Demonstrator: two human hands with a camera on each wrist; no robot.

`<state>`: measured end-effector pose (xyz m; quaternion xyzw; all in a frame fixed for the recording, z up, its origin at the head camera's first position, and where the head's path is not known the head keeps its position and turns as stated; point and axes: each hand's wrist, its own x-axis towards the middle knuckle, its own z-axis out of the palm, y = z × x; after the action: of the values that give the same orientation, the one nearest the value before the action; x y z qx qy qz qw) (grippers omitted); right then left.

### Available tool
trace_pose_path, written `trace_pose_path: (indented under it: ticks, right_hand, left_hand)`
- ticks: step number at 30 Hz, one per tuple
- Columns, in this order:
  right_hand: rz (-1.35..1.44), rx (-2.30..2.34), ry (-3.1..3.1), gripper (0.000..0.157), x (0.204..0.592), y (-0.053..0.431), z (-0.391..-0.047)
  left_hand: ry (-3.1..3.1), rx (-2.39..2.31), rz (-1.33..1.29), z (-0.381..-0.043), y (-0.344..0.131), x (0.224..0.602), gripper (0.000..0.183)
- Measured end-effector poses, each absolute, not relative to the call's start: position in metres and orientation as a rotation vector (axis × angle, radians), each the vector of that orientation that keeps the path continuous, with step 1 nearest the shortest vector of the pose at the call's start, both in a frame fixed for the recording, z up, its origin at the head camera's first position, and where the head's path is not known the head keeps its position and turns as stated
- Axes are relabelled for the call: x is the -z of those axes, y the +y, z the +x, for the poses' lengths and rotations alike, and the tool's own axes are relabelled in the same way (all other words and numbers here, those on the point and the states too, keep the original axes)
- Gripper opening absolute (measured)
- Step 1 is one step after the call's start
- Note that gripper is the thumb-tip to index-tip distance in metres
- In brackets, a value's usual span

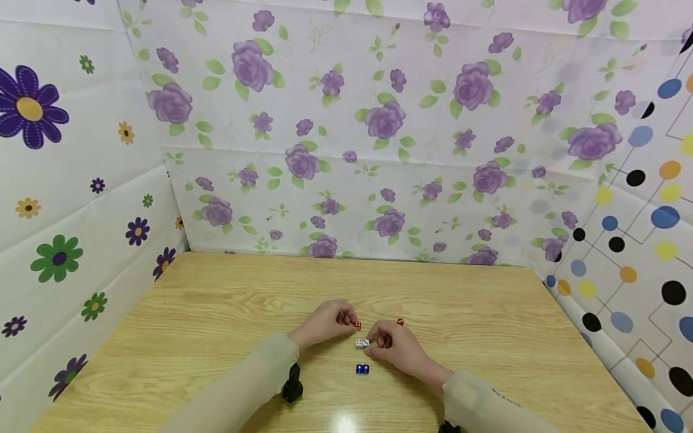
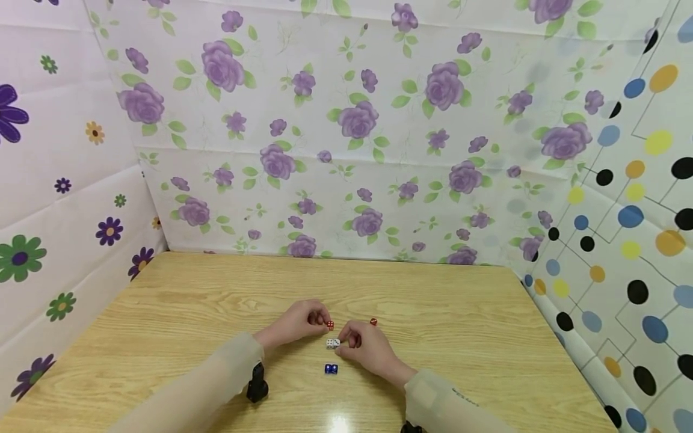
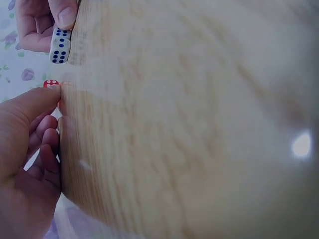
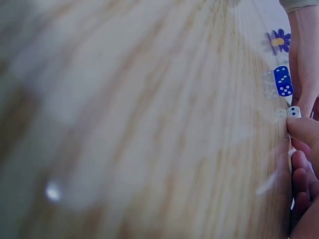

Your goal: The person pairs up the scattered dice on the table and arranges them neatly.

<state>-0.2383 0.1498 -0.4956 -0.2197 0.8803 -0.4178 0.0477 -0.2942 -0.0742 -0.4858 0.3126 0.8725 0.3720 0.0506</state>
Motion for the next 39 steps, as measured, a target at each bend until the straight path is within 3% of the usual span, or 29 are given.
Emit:
trace_pose_path:
  ticks: [29, 35, 39]
  right_hand:
    - [-0.701, 1.266, 2.68, 0.018, 0.493, 0.151, -0.238]
    - [-0.738, 1.238, 2.641, 0.026, 0.493, 0.162, -0.24]
    - [-0.745, 1.213, 2.779, 0.022, 0.489, 0.175, -0.245]
  left_hand:
    - [2.652, -1.139, 0.949, -0.292, -0.075, 0.483, 0.005]
    - [2.66, -1.121, 0.937, -0.293, -0.075, 0.485, 0.006]
    - [2.672, -1.114, 0.933, -0.294, -0.074, 0.485, 0.007]
